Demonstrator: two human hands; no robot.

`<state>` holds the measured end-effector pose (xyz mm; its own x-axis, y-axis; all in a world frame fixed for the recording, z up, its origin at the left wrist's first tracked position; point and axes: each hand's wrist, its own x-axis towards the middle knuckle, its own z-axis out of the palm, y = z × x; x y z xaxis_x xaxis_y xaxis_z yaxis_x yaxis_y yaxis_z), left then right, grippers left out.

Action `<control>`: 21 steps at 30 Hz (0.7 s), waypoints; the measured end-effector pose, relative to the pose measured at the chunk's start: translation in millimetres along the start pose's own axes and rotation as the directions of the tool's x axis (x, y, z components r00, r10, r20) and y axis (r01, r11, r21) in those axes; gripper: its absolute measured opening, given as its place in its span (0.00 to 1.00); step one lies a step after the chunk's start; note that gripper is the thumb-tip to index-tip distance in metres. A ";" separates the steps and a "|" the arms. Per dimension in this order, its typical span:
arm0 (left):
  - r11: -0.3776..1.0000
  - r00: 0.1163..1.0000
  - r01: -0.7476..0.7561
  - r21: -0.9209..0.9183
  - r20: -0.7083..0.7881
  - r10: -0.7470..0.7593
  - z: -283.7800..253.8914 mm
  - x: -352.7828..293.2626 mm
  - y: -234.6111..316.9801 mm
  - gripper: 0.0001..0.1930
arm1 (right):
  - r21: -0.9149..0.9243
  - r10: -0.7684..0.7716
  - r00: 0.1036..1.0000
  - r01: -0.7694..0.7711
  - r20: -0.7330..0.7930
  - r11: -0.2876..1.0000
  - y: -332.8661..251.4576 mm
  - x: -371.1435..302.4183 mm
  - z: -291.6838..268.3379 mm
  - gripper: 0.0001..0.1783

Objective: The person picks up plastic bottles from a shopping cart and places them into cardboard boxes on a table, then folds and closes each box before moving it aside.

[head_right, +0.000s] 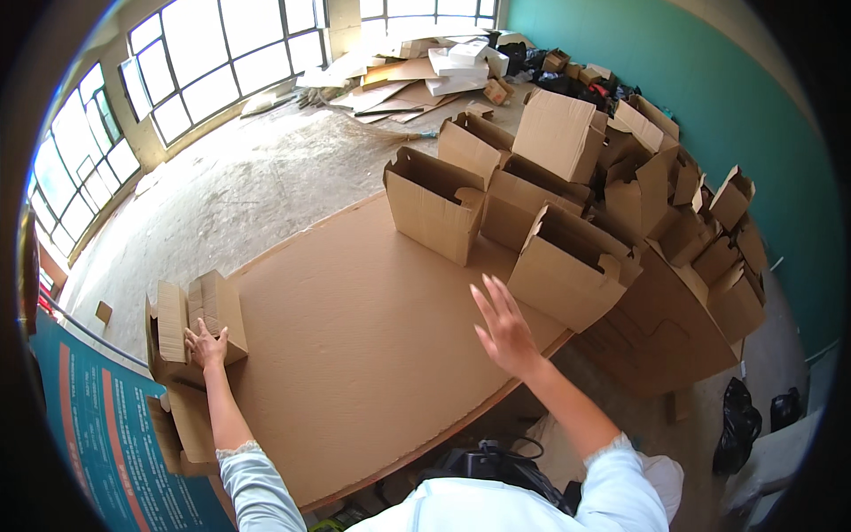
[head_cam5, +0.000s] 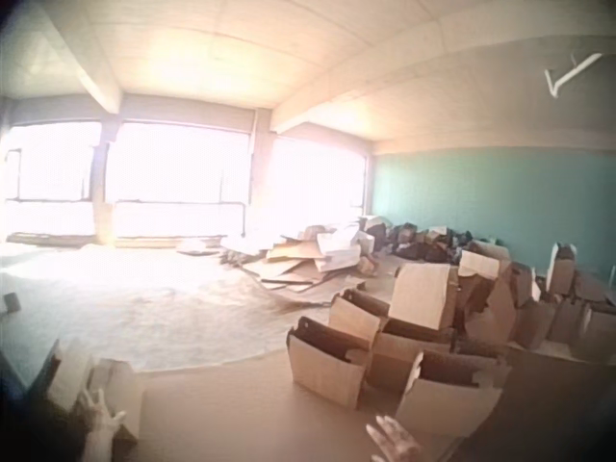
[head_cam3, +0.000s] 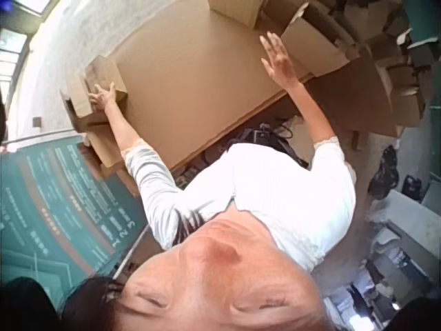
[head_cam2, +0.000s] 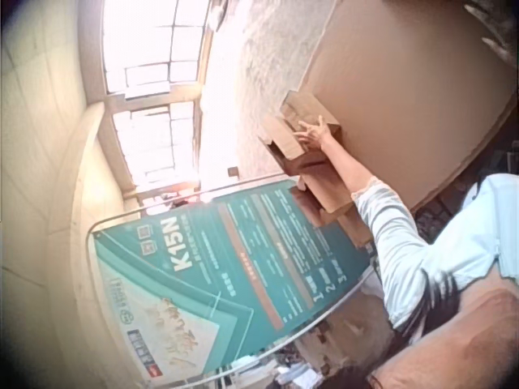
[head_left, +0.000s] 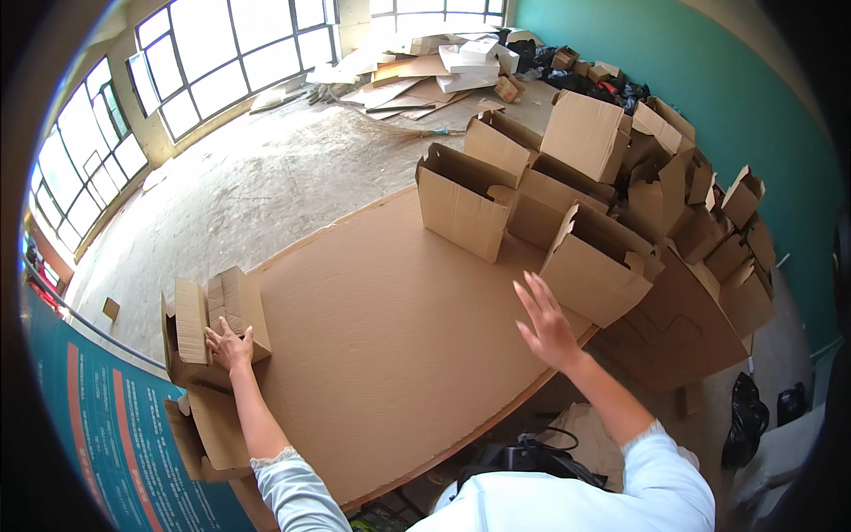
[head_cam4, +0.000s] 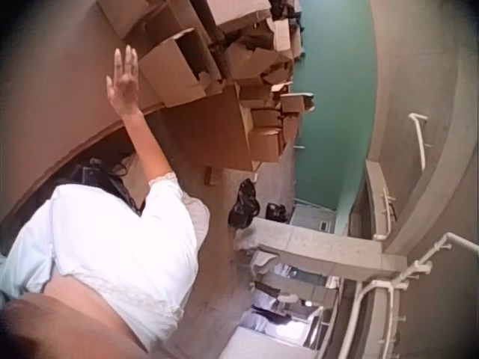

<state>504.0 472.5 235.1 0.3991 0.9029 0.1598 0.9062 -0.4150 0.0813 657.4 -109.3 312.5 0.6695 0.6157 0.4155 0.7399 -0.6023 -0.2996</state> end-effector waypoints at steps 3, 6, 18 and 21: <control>0.988 0.984 -0.149 0.025 -0.095 0.151 -12.4 -42.7 -5.7 0.43 | -0.054 -0.141 0.984 0.136 -0.107 0.989 29.8 81.8 6.7 0.44; 0.943 0.908 -0.325 -0.072 -0.304 0.289 -9.8 -105.1 -30.5 0.44 | -0.203 -0.194 0.972 0.165 -0.130 0.965 67.7 166.1 35.8 0.46; 0.859 0.858 0.334 -0.388 -0.253 -0.448 -46.4 -464.8 -206.4 0.23 | 0.142 -0.133 0.874 0.074 0.468 0.987 152.1 249.3 113.6 0.28; 0.654 0.646 0.628 -0.422 -0.184 -0.740 -16.9 -571.6 -274.2 0.20 | 0.241 -0.290 0.854 0.200 0.431 0.949 100.8 222.1 122.4 0.25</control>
<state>25.0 68.3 138.1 -0.4386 0.8702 0.2244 0.7842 0.2487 0.5684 888.7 28.9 269.4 0.3858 0.9198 0.0717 0.8526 -0.3258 -0.4085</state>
